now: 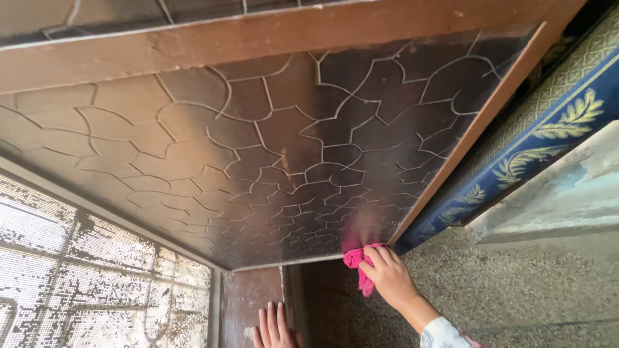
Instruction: The person wipes the lower edge and side of a brown metal window frame with a pink cloth, then moves to the adjacent patterned glass pane and wipes it. The person continues wiping the frame and glass repeatedly.
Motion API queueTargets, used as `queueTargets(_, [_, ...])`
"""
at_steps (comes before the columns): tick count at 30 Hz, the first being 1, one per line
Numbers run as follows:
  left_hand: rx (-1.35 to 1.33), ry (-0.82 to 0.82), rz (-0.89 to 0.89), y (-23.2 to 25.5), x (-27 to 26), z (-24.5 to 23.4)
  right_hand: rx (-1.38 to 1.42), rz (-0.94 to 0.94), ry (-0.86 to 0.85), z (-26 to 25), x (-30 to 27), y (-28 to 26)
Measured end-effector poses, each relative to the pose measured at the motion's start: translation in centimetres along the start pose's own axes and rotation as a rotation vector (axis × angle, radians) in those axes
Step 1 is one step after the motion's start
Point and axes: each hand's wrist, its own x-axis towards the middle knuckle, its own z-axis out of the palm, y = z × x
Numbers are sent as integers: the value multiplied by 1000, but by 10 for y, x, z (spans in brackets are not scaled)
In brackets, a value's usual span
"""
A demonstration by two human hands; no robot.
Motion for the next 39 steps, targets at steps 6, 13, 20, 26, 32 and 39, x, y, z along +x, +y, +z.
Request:
queueTargets(6, [-26, -92, -81, 8, -3, -11, 65, 120, 295, -59, 35, -18])
queueTargets(13, [-50, -156, -82, 10, 5, -22, 76, 153, 777, -117, 94, -34])
queueTargets(20, [-53, -56, -60, 3, -2, -5, -70, -194, 404, -42, 56, -22])
queueTargets(26, [-74, 42, -15, 3, 0, -3, -25, -170, -92, -7, 32, -26])
queueTargets(32, [-103, -49, -63, 11, 5, -25, -33, -157, 327, -51, 83, -56])
queueTargets(39, [-109, -68, -72, 18, 17, -39, -23, -178, 576, -57, 129, -84])
